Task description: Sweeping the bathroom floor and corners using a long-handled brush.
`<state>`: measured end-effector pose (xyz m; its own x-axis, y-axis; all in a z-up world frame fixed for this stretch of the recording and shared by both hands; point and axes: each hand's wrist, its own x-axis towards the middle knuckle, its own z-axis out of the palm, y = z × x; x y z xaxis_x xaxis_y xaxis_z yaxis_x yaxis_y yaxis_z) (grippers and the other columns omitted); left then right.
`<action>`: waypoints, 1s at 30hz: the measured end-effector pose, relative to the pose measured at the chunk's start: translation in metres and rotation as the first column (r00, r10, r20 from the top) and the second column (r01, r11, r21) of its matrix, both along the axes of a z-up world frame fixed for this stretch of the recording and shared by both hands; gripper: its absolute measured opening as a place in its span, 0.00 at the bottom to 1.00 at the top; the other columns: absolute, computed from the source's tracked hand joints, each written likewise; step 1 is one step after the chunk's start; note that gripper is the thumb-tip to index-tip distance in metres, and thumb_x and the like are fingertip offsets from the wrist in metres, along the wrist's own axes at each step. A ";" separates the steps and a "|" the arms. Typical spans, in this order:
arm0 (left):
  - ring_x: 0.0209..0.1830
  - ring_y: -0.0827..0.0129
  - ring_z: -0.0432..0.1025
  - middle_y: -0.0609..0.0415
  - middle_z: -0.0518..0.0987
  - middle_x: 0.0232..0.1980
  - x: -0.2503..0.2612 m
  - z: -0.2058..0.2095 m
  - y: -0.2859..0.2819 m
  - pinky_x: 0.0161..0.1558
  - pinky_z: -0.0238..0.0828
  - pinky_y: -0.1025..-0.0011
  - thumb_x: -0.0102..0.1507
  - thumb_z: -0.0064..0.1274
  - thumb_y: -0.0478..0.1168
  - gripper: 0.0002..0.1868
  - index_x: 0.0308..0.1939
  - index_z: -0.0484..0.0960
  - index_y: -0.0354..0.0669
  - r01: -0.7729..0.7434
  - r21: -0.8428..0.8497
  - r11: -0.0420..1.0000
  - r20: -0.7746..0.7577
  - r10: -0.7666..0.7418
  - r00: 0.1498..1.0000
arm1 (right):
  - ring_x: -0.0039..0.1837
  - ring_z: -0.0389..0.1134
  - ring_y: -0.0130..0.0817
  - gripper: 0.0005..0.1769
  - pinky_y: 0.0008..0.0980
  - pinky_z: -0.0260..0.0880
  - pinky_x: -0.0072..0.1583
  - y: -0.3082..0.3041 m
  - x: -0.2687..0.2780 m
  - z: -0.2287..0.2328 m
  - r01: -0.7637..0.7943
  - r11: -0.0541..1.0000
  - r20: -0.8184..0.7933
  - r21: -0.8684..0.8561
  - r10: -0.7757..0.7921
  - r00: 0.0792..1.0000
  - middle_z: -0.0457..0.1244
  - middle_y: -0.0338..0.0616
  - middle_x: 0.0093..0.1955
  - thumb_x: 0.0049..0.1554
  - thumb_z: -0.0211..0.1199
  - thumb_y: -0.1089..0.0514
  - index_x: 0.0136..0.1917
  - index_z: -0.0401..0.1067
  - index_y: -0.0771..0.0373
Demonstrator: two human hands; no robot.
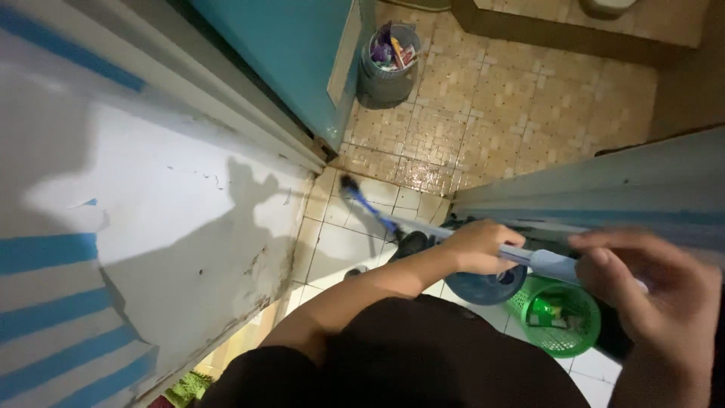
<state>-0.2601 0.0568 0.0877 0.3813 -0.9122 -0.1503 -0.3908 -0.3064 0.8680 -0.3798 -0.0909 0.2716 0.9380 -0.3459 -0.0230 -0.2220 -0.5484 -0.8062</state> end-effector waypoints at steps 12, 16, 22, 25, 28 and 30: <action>0.37 0.51 0.79 0.49 0.84 0.35 0.026 -0.107 0.079 0.39 0.73 0.57 0.55 0.62 0.49 0.12 0.35 0.83 0.48 -0.030 -0.131 0.991 0.243 0.061 0.968 | 0.34 0.64 0.22 0.10 0.25 0.63 0.36 0.084 0.032 -0.051 0.034 0.968 -0.075 0.251 -0.016 0.997 0.68 0.37 0.34 0.61 0.63 0.59 0.55 0.79 0.62; 0.33 0.56 0.80 0.54 0.83 0.33 -0.006 -0.029 0.059 0.36 0.72 0.58 0.57 0.58 0.50 0.08 0.33 0.84 0.53 0.011 -0.011 1.000 -0.032 -0.011 0.999 | 0.35 0.64 0.23 0.08 0.25 0.66 0.38 0.078 -0.011 -0.007 0.069 0.997 0.077 0.023 -0.071 0.995 0.66 0.40 0.35 0.68 0.62 0.59 0.57 0.77 0.64; 0.33 0.53 0.79 0.50 0.83 0.31 -0.044 -0.074 0.082 0.36 0.73 0.58 0.57 0.59 0.48 0.09 0.33 0.84 0.49 -0.008 -0.214 0.977 0.068 0.023 0.997 | 0.34 0.65 0.23 0.10 0.23 0.63 0.36 0.123 -0.044 -0.027 -0.009 0.998 0.125 0.055 0.002 0.992 0.68 0.42 0.37 0.66 0.62 0.57 0.56 0.78 0.64; 0.33 0.54 0.79 0.49 0.82 0.31 -0.056 -0.139 0.122 0.38 0.73 0.59 0.57 0.60 0.47 0.09 0.32 0.82 0.48 -0.021 -0.189 0.982 0.151 0.050 0.987 | 0.38 0.69 0.24 0.10 0.28 0.70 0.39 0.160 -0.044 -0.060 0.028 0.989 -0.019 0.147 -0.025 1.000 0.70 0.43 0.39 0.61 0.64 0.57 0.53 0.79 0.62; 0.35 0.53 0.78 0.48 0.82 0.36 -0.077 -0.173 0.156 0.38 0.74 0.59 0.53 0.61 0.47 0.14 0.40 0.83 0.48 -0.021 -0.385 0.923 0.164 0.090 0.982 | 0.42 0.72 0.20 0.11 0.28 0.73 0.43 0.175 -0.064 -0.086 -0.018 0.969 0.009 0.246 0.017 1.000 0.72 0.39 0.45 0.61 0.62 0.55 0.54 0.78 0.60; 0.36 0.55 0.79 0.50 0.84 0.34 -0.086 -0.174 0.163 0.41 0.75 0.60 0.54 0.63 0.48 0.09 0.34 0.85 0.52 -0.033 -0.034 0.999 0.170 0.038 0.985 | 0.36 0.67 0.23 0.11 0.24 0.67 0.41 0.178 -0.080 -0.088 0.044 0.998 -0.113 0.038 -0.039 0.993 0.69 0.41 0.33 0.63 0.62 0.56 0.56 0.80 0.59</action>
<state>-0.3458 0.2202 -0.0865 0.4314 -0.9006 -0.0527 -0.5229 -0.2972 0.7989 -0.4599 0.0867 0.1833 0.9135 -0.3812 -0.1421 -0.3342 -0.5042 -0.7963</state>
